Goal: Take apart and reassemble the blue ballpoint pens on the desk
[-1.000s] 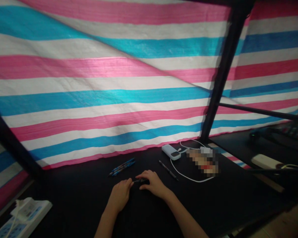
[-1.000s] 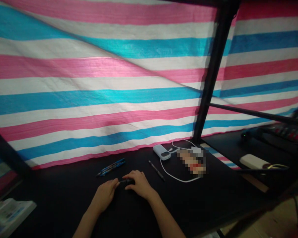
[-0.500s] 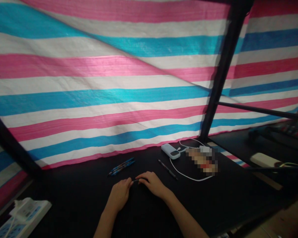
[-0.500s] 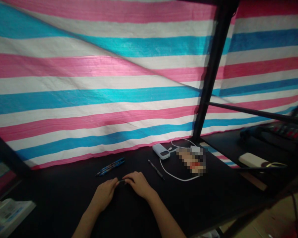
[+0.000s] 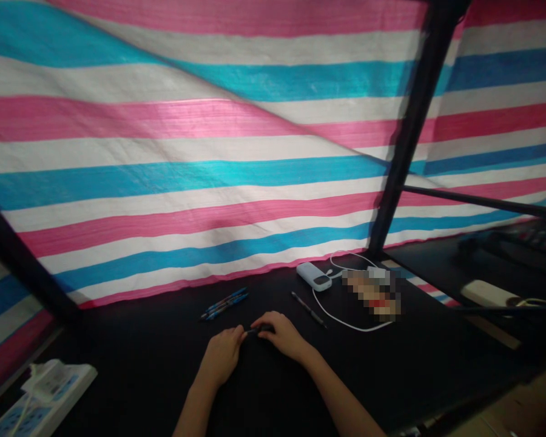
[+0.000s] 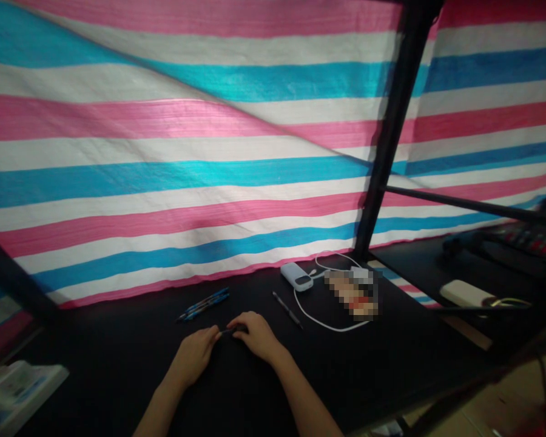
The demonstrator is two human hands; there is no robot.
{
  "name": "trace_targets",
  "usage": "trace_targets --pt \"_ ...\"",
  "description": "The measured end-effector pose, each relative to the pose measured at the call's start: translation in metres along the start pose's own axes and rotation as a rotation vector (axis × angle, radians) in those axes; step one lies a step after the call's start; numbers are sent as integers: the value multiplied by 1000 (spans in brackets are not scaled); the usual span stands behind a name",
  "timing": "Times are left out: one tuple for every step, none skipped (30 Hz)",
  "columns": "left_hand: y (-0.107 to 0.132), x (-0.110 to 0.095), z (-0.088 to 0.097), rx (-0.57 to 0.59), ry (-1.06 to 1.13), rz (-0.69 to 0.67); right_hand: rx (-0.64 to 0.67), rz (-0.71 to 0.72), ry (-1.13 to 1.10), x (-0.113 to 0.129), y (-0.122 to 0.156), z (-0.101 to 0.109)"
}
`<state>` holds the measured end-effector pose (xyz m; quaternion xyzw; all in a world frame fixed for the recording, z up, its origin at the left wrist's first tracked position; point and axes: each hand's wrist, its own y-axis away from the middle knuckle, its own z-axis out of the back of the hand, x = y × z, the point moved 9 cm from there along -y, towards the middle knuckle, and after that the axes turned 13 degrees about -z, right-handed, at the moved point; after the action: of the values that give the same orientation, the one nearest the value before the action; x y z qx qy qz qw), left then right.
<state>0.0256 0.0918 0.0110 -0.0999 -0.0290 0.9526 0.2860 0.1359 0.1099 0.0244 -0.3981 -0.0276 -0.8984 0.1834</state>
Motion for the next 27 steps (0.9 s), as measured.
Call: trace_targets --pt "0 0 0 -2 -9 3 -19 2 15 0 0 1" --pt "0 0 1 -6 -16 3 -31 5 22 1 0 2" --pt "0 0 1 -11 -20 2 -35 11 19 1 0 2" --pt "0 0 1 -15 -20 -1 -33 19 10 2 0 1" --pt "0 0 1 -16 -19 -4 -27 25 0 2 0 0" --pt "-1 -1 1 -17 -17 -9 -18 28 -7 2 0 -1" --pt "-1 -1 1 -16 -16 -12 -8 28 -9 2 0 -2" --pt "-1 -1 1 -14 -16 -15 0 27 -9 2 0 -3" --pt "-1 -1 0 -13 -16 -16 5 26 -5 1 0 -3" --pt "-1 0 0 -11 -15 -18 5 25 3 1 0 -3" --pt "-1 0 -1 -12 -11 -20 3 25 14 1 0 -3" --pt "-1 0 -1 -16 -5 -21 -4 25 26 1 0 -3" --pt "0 0 -1 -22 0 -21 -11 25 38 1 1 -3" --pt "0 0 -1 -27 4 -21 -17 25 45 1 1 -2" --pt "0 0 -1 -33 8 -19 -17 27 47 2 1 -3" --pt "0 0 0 -36 11 -16 -15 29 47 3 1 -4" --pt "0 1 0 -39 12 -12 -10 31 51 3 1 -4" --pt "1 2 1 -39 10 -3 -8 29 63 3 1 -5" --pt "1 5 2 -39 6 10 -12 20 85 3 1 -5" --pt "2 9 4 -41 -2 28 -24 3 114 2 0 -3" --pt "4 13 6 -49 -13 53 -46 -21 145 0 0 0" --pt "6 19 9 -64 -24 84 -70 -49 171 -2 -1 4" --pt "8 26 13 -86 -33 118 -92 -76 188 -5 -2 9" --pt "11 32 18 -115 -40 155 -111 -99 193 -7 -3 13" --pt "15 39 23 -146 -46 193 -128 -116 187 -9 -3 18" --pt "19 44 27 -173 -50 228 -144 -130 172 -11 -4 22" --pt "22 48 30 -194 -54 256 -163 -139 152 -12 -4 27"
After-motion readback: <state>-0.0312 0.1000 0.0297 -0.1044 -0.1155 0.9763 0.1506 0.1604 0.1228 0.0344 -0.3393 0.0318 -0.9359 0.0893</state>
